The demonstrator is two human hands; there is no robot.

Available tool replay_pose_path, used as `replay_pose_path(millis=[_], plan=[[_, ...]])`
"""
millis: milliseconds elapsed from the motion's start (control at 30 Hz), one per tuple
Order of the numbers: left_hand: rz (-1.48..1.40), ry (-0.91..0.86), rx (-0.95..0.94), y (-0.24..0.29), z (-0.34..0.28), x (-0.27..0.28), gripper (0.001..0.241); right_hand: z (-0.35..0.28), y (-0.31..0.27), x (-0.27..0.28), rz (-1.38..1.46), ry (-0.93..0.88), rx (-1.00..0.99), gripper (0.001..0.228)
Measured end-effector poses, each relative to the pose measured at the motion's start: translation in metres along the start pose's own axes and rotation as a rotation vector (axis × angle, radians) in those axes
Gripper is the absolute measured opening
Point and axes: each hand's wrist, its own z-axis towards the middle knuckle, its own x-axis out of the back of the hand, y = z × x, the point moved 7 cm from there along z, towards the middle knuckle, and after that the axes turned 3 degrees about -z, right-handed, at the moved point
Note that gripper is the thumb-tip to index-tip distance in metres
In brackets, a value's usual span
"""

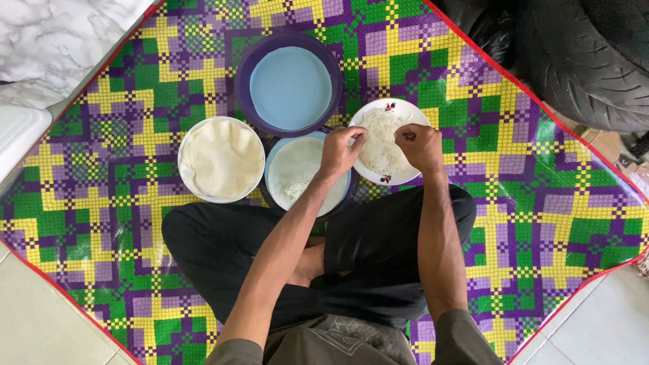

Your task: Place shredded coconut filling onto a white circular base in a bowl while sitting on the floor.

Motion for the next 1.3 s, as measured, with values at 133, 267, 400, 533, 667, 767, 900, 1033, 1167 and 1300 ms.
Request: replay_pose_path(millis=[133, 267, 400, 533, 667, 767, 900, 1033, 1167, 1300], plan=[[-0.127, -0.061, 0.064, 0.010, 0.003, 0.039, 0.009, 0.002, -0.013, -0.001, 0.071, -0.079, 0.013, 0.015], [-0.101, -0.138, 0.096, 0.026, -0.010, 0.078, 0.009, -0.005, -0.032, -0.002, 0.114, -0.157, -0.012, 0.018], [-0.027, -0.166, 0.157, 0.033, -0.038, 0.121, 0.012, -0.016, -0.064, 0.000, 0.251, -0.253, -0.064, 0.021], [-0.017, -0.188, 0.172, 0.014, -0.075, 0.151, 0.013, -0.041, -0.105, -0.024, 0.387, -0.384, -0.030, 0.022], [0.036, -0.197, 0.203, -0.002, -0.103, 0.164, 0.015, -0.073, -0.146, -0.073, 0.551, -0.508, 0.024, 0.022], [0.083, -0.195, 0.177, -0.014, -0.118, 0.164, 0.016, -0.094, -0.166, -0.106, 0.474, -0.490, 0.114, 0.023], [0.253, -0.163, 0.060, -0.017, -0.127, 0.166, 0.022, -0.114, -0.177, -0.144, 0.297, -0.432, 0.309, 0.027], [0.281, -0.162, 0.016, -0.014, -0.140, 0.171, 0.023, -0.121, -0.185, -0.154, 0.230, -0.432, 0.344, 0.030], [0.427, -0.153, -0.078, -0.009, -0.150, 0.170, 0.019, -0.124, -0.180, -0.171, 0.103, -0.406, 0.378, 0.027], [0.587, -0.115, -0.154, 0.000, -0.154, 0.169, 0.011, -0.131, -0.172, -0.187, -0.064, -0.324, 0.502, 0.015]])
